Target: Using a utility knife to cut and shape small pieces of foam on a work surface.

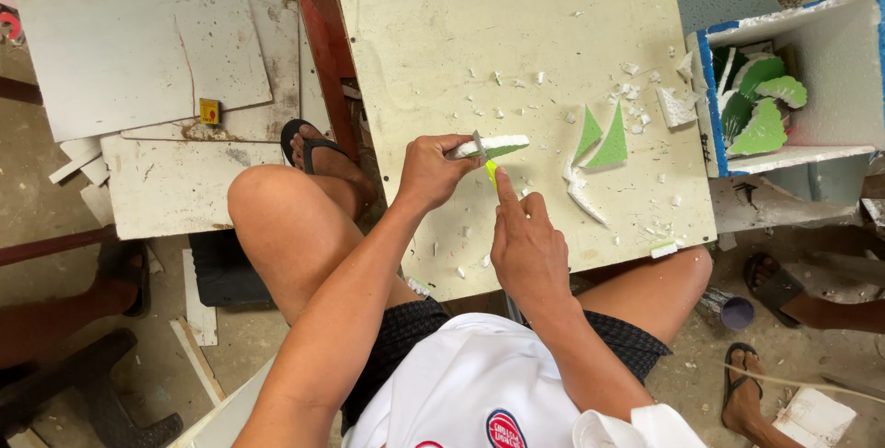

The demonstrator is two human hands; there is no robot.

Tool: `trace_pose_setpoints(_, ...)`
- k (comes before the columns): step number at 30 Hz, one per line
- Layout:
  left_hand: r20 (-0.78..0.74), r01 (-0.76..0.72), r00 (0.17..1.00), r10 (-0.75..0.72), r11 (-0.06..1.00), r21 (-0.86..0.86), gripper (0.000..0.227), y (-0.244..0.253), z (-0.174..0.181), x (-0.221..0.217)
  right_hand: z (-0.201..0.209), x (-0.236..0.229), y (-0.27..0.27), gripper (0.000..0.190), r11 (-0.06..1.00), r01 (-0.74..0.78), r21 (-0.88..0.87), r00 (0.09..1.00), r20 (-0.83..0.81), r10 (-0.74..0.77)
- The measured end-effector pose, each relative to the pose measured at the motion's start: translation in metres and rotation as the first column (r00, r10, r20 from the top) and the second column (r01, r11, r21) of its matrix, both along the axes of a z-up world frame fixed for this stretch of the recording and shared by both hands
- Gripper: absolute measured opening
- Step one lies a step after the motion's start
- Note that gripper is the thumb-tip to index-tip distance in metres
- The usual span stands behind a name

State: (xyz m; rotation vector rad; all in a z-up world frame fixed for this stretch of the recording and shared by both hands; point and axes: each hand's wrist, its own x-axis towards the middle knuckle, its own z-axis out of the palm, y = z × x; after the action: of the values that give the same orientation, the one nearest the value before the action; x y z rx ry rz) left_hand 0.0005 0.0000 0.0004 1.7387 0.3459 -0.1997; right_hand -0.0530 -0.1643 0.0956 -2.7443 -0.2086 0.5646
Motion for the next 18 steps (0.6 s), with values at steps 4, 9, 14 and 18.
trace_pose_setpoints(4,-0.009,0.003,1.000,-0.003,1.000,-0.002,0.031,0.001,0.015,0.001,0.026,0.008,-0.004,0.051,0.998,0.047,0.049,0.996,-0.082,-0.043)
trace_pose_setpoints(9,-0.097,-0.058,0.994,0.043,0.986,-0.160,0.041,0.016,0.001,-0.003,0.025,0.020,-0.035,0.051,0.835,0.404,0.374,0.914,-0.209,-0.349)
trace_pose_setpoints(14,-0.094,-0.075,0.994,0.049,0.955,-0.288,0.047,0.016,-0.025,-0.001,-0.019,0.026,-0.070,0.041,0.483,0.554,0.678,0.820,-0.344,-0.457)
trace_pose_setpoints(18,-0.088,-0.067,0.995,0.038,0.935,-0.349,0.048,0.019,-0.032,-0.002,-0.037,0.023,-0.080,0.035,0.315,0.634,0.706,0.740,-0.433,-0.515)
